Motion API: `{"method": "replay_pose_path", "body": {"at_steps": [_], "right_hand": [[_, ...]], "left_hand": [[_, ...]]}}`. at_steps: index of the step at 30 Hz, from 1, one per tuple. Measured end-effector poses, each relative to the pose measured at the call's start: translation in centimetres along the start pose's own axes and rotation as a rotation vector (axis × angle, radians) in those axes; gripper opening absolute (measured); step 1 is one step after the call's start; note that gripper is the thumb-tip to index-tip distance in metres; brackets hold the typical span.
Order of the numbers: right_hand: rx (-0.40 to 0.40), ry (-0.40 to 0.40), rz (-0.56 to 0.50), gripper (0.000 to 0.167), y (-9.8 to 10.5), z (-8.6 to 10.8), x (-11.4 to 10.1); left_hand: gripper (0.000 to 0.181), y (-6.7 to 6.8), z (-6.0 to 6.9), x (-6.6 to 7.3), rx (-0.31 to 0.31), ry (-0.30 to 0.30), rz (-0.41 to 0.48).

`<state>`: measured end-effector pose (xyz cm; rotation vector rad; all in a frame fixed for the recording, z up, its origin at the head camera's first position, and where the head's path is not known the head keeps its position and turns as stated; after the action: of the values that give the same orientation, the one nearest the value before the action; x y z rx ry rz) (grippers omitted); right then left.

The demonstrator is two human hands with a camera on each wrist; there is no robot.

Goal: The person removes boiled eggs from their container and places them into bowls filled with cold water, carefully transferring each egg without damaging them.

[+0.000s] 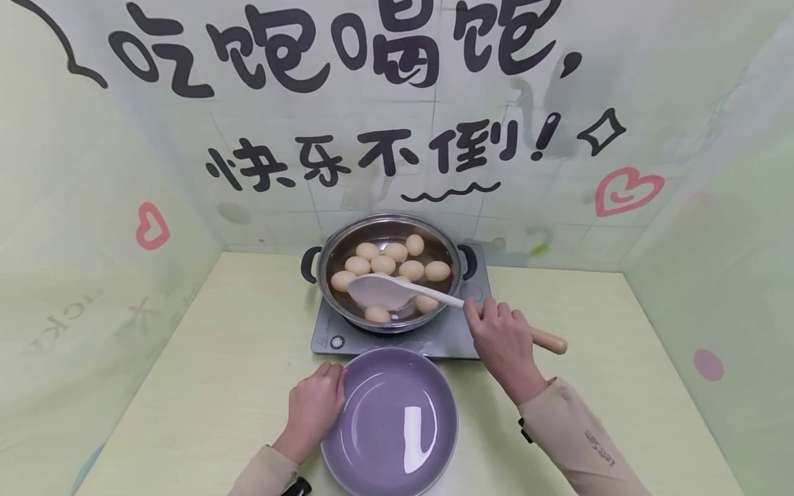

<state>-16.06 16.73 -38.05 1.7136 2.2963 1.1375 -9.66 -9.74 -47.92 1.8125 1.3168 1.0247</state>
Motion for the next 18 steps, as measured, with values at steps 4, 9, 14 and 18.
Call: {"method": "replay_pose_path", "body": {"at_steps": [4, 9, 14, 18], "right_hand": [[-0.043, 0.005, -0.014, 0.021, -0.1, 0.5, 0.0], [-0.061, 0.021, -0.042, 0.024, 0.1, 0.8, 0.1], [-0.124, 0.022, -0.104, 0.024, 0.7, 0.7, 0.3], [-0.296, -0.010, -0.179, 0.015, 1.0, 0.4, 0.8]], "left_hand": [[0.012, 0.0, 0.0, 0.0, -0.001, -0.002, -0.004], [0.013, -0.1, 0.0, 0.0, -0.008, -0.005, -0.005], [0.013, -0.2, 0.0, -0.1, -0.032, 0.002, 0.002], [0.013, -0.1, -0.1, -0.1, -0.036, 0.002, 0.004]]}}
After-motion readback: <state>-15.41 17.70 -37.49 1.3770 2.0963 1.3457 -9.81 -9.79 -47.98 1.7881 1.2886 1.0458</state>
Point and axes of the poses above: each hand's wrist, its own z-axis away from the middle knuckle, its own y-axis out of the back of the hand, x = y × z, the point moved 2 cm from there along -z, towards the middle knuckle, and after that the axes turned 1 degree about -x, right-handed, at the moved point
